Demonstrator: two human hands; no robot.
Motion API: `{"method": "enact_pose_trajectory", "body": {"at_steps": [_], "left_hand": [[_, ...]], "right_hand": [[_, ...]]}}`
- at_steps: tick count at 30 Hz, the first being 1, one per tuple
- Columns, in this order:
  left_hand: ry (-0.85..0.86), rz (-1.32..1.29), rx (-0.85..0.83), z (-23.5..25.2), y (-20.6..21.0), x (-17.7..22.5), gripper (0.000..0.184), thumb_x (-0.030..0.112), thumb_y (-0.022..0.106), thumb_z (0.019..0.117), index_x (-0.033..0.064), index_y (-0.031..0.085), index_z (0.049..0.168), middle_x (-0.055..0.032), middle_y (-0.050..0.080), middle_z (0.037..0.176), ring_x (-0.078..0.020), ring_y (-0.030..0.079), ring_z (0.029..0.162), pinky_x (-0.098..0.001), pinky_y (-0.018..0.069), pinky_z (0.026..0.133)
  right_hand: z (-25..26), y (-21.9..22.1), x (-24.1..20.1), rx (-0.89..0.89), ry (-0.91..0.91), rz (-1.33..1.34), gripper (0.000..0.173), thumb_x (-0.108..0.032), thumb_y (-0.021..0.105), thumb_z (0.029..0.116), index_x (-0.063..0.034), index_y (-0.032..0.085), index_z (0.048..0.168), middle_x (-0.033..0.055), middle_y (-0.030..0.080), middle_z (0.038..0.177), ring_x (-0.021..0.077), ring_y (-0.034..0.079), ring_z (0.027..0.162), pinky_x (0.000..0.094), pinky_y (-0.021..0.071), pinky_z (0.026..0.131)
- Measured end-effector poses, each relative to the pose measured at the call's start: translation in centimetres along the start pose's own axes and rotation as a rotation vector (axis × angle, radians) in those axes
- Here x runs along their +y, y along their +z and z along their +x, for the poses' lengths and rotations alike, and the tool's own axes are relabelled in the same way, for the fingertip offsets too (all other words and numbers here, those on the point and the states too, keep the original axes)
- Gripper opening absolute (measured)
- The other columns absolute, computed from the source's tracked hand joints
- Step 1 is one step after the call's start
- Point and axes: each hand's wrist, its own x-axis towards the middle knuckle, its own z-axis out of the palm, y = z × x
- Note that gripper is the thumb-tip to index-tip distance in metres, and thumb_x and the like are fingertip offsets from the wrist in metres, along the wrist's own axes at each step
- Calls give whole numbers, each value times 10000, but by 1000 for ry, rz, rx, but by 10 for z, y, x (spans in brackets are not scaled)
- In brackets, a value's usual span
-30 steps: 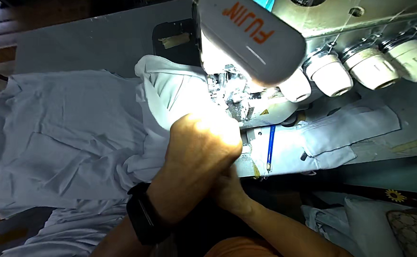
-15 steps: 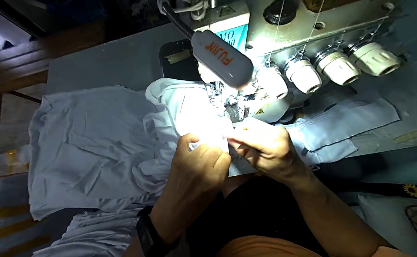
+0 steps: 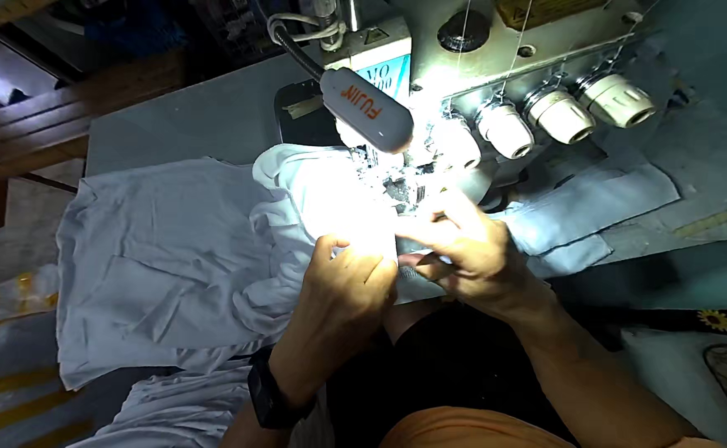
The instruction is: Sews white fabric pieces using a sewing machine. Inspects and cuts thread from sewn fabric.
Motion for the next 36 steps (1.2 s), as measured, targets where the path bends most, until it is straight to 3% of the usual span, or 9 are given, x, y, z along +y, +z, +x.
{"method": "enact_pose_trajectory", "body": {"at_steps": [3,7,15,20,25,28,31,33,36], "left_hand": [[-30,36,77,1,2,-11,130,214,720,877,86,721,851,-66,676,786,-211,633,787,-441,408,902],[-79,46,28,-6,3,-29,219,133,665,888,35,746,1066,-126,732,1182,-276,667,1177,-574,362,1130],[-134,-158,14,14,-1,-57,183,62,638,851,-11,766,958,-142,754,1135,-293,696,1164,-582,435,1101],[-143,-259,67,43,5,-93,236,-2,622,852,-22,783,1024,-155,758,1157,-301,690,1195,-506,470,1085],[-369,-205,174,64,8,-105,201,-5,621,900,-75,763,1024,-218,751,1118,-313,701,1160,-409,490,1062],[-480,-185,258,52,12,-96,213,-28,589,913,-81,754,1037,-225,739,1156,-328,680,1199,-415,476,1084],[-465,-163,196,13,4,-57,296,-33,598,921,-66,688,1201,-217,665,1319,-325,610,1297,-440,466,1124],[-446,-134,180,-7,-1,-35,345,-8,657,906,-48,664,1249,-202,652,1338,-307,600,1309,-427,480,1113],[-437,-83,232,-17,-1,-23,223,58,666,944,-48,723,1133,-182,722,1197,-300,652,1236,-403,502,1083]], "right_hand": [[1,23,8,42,-67,141,127,-111,675,928,-86,798,947,101,632,945,81,577,742,180,466,603],[-4,28,5,59,-24,225,115,-97,680,936,-62,788,919,82,621,940,69,580,791,170,488,656],[18,41,13,159,29,157,156,-182,739,916,-34,754,869,106,608,921,108,592,849,189,486,724],[-9,55,-7,310,116,239,162,-141,690,957,-22,702,848,70,613,877,64,594,800,174,514,708],[-71,100,7,67,199,268,257,-160,622,1004,-29,693,794,69,651,742,109,635,698,237,535,676],[-62,83,3,45,226,297,362,-323,643,997,-42,706,778,27,638,648,58,586,592,221,495,576],[-25,43,-9,-15,261,205,588,-623,437,1023,-87,663,934,-25,519,619,58,486,525,257,413,489],[1,26,-17,11,229,55,436,-451,503,1041,-50,670,1000,20,573,673,102,524,541,282,427,496],[27,20,-23,29,143,-154,277,-196,646,969,24,724,1117,159,701,886,241,653,701,361,515,611]]}}
